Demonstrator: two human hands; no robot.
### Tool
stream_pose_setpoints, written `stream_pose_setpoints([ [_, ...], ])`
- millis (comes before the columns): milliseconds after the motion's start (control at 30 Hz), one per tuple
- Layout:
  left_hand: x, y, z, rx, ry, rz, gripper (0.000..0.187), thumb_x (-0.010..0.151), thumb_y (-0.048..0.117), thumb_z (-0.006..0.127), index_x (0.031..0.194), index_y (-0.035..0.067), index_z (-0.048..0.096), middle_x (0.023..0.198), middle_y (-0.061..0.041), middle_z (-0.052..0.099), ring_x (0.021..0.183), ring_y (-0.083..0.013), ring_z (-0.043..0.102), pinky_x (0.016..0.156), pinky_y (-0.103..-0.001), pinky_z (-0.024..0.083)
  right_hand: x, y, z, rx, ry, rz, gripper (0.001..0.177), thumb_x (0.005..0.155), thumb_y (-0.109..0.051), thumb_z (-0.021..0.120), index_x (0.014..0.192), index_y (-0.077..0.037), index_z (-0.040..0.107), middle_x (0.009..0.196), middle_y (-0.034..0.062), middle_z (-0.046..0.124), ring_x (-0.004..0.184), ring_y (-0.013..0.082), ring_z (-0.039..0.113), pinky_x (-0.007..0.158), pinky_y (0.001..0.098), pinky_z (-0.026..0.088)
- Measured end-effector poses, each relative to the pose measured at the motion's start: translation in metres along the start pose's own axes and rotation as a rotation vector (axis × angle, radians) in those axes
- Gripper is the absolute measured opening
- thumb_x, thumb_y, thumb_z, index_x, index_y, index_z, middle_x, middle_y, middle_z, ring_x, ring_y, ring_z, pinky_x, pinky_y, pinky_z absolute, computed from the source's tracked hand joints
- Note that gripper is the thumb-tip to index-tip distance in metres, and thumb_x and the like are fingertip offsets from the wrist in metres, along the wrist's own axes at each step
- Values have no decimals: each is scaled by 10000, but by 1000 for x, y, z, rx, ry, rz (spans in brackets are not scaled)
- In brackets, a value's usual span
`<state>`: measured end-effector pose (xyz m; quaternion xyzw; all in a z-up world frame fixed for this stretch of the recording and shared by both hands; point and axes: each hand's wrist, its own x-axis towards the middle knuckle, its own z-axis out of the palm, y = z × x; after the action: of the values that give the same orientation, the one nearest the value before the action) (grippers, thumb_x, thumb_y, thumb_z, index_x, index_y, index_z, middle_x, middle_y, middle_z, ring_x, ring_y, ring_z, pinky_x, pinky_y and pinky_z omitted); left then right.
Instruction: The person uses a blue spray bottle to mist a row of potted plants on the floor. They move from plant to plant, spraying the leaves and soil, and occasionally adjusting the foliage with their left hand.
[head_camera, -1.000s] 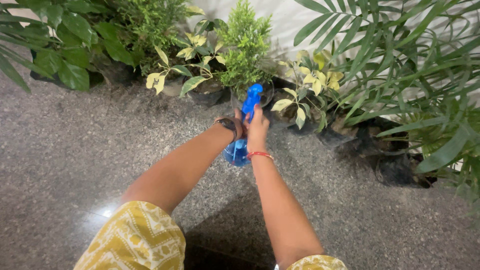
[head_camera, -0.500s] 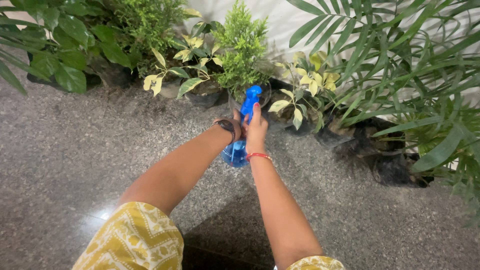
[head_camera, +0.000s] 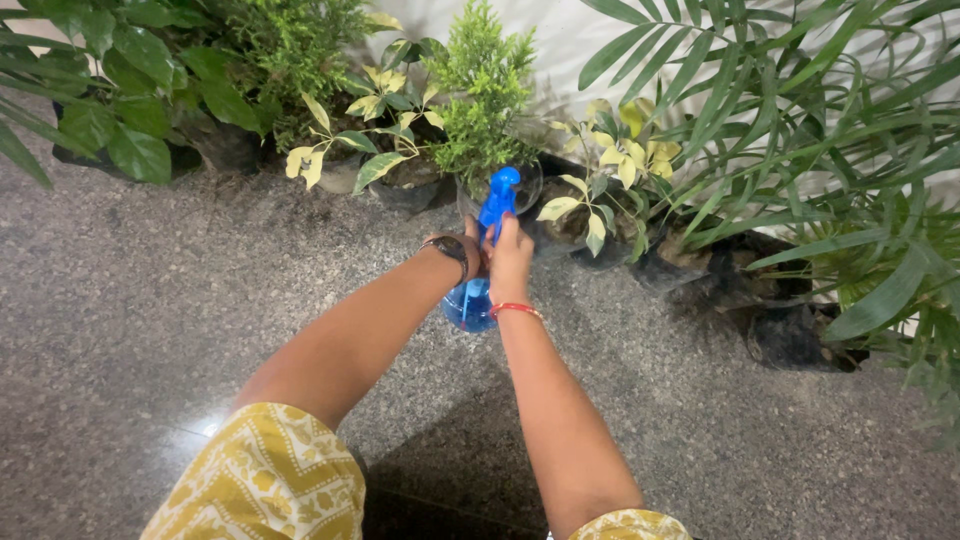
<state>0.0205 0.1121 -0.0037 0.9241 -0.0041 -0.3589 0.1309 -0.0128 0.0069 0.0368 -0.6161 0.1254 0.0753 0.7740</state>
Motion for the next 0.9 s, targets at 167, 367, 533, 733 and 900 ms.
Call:
stream_pose_setpoints([
  [167,9,-1,4,-33,23,5,1125,909,454,644,1624,72,-136,1425,-176,590,1278,-259,636,1099,-427,456,-3,-5,1,16,33,24,534,965,-554,554,713,-84,555,571,-17,477,494,97,424,457,268,286],
  [367,-11,5,-5,45,5,5,1042,979,513,580,1610,79,-126,1443,-185,546,1314,-270,578,1114,-456,408,-3,-9,1,17,44,45,571,948,-599,568,700,-85,568,546,-6,454,462,102,393,431,266,262],
  [533,-17,4,-5,-75,47,19,1034,973,495,564,1636,73,-108,1376,-164,649,1282,-250,636,1124,-415,429,-2,-7,0,21,60,61,565,946,-594,574,699,-86,569,543,-11,476,457,101,408,430,268,272],
  [733,-23,6,-8,-48,44,-13,1130,926,552,614,1633,63,-119,1367,-198,642,1255,-284,649,1093,-409,465,-1,-4,-1,28,46,50,485,941,-509,557,707,-84,576,547,-13,478,456,105,408,435,274,282],
  [900,-35,9,-13,-40,49,-11,1100,938,552,596,1620,28,-91,1361,-223,642,1250,-310,649,1089,-430,463,-2,-4,-1,17,27,27,459,940,-469,536,710,-75,587,551,-8,490,468,106,425,448,273,305],
])
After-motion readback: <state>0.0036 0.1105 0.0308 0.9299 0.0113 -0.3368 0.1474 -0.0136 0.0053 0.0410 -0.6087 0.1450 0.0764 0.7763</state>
